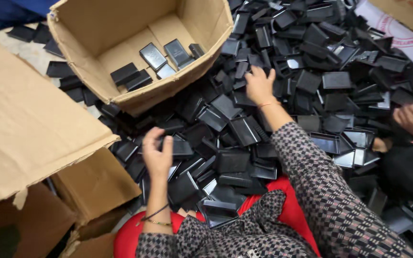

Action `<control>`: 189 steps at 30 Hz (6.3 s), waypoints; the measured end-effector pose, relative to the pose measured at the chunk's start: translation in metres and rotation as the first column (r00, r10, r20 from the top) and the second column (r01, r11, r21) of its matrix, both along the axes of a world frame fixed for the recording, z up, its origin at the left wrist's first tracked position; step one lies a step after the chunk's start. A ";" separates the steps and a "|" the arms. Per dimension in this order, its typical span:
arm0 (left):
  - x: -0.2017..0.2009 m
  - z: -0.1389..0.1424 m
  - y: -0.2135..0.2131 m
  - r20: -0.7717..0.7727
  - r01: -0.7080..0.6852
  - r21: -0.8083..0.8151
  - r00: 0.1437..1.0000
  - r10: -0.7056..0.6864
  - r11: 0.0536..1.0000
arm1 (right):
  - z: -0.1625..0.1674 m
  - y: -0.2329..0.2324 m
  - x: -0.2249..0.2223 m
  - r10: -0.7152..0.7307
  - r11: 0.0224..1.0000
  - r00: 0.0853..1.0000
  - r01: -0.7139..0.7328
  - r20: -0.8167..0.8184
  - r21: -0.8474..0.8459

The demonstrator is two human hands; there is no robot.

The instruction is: The person sits on the floor and sorts small black plastic parts from a large pile into a cardboard box. They pick up individual parts, inspect them, and place them into the box.

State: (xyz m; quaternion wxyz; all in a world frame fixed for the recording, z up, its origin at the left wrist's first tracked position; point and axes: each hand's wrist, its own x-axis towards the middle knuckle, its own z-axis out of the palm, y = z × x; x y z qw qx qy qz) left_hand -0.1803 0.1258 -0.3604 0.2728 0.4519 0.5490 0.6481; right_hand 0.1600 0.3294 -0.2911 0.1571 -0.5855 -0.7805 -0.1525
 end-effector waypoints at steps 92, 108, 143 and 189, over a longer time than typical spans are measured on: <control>0.059 -0.025 0.008 0.743 0.523 -0.235 0.640 -0.195 0.819 | -0.002 -0.205 -0.109 0.306 0.803 0.779 -0.521 -0.547 -0.291; 0.007 -0.014 0.021 0.924 0.369 -0.151 0.382 -0.002 0.917 | -0.064 -0.124 -0.126 0.269 0.945 0.933 -0.304 -0.239 -0.123; 0.052 -0.006 0.001 0.718 0.305 -0.030 0.669 -0.192 0.952 | -0.009 -0.230 -0.144 0.131 0.813 0.475 -0.554 -0.870 -0.180; 0.030 -0.056 0.029 0.655 0.331 -0.161 0.741 -0.150 0.930 | -0.045 -0.120 -0.104 0.249 0.877 0.867 -0.391 -0.431 -0.280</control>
